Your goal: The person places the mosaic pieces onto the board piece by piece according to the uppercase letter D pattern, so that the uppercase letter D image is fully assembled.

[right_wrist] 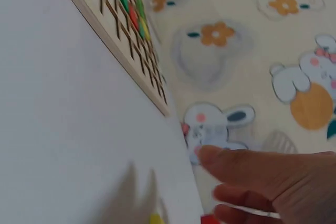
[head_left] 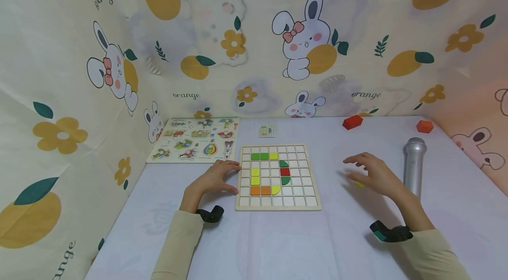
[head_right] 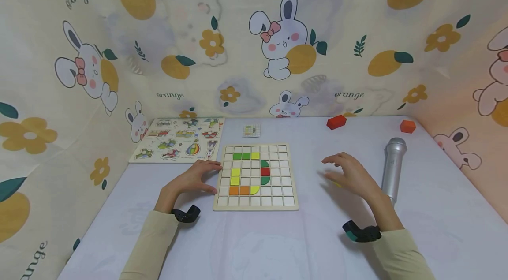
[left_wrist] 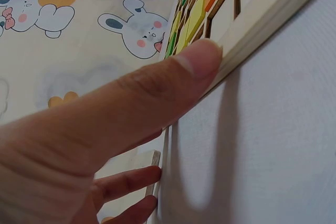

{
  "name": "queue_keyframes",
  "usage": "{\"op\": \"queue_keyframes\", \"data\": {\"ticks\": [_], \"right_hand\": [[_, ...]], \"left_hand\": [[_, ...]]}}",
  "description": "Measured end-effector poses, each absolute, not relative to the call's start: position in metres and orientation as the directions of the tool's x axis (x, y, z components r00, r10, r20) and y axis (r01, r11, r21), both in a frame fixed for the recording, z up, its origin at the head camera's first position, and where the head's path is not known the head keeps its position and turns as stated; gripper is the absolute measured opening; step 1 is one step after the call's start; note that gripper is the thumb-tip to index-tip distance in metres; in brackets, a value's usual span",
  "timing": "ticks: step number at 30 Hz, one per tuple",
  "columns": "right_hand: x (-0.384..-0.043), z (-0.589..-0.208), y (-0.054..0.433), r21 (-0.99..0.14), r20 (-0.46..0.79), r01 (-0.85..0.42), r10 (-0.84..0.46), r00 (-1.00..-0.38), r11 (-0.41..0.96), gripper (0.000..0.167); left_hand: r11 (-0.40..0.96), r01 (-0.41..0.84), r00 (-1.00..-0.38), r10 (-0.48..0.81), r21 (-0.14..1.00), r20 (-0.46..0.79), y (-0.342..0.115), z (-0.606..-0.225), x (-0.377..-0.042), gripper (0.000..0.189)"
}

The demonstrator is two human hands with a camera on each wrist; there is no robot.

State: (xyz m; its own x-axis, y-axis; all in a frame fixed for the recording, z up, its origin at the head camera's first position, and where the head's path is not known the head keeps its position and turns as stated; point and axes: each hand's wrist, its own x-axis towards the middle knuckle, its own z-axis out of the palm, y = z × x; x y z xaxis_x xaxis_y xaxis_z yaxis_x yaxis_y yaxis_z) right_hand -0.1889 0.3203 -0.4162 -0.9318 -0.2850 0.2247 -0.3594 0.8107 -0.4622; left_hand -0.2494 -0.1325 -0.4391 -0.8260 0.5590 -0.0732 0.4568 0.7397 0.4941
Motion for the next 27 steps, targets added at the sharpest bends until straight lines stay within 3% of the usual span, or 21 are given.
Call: {"op": "queue_keyframes", "data": {"ticks": [7, 15, 27], "right_hand": [[-0.186, -0.418, 0.336, -0.454, 0.153, -0.333, -0.296, -0.943, 0.827, 0.037], [-0.186, -0.425, 0.34, -0.457, -0.033, -0.182, -0.221, -0.975, 0.871, 0.044], [-0.188, -0.428, 0.342, -0.465, -0.025, -0.273, -0.321, -0.947, 0.842, 0.029]], "left_hand": [[0.746, 0.464, -0.825, 0.561, 0.477, -0.075, -0.133, -0.441, -0.251, 0.071], [0.742, 0.465, -0.823, 0.564, 0.483, -0.073, -0.133, -0.441, -0.251, 0.071], [0.737, 0.47, -0.821, 0.567, 0.486, -0.067, -0.133, -0.441, -0.251, 0.071]]}}
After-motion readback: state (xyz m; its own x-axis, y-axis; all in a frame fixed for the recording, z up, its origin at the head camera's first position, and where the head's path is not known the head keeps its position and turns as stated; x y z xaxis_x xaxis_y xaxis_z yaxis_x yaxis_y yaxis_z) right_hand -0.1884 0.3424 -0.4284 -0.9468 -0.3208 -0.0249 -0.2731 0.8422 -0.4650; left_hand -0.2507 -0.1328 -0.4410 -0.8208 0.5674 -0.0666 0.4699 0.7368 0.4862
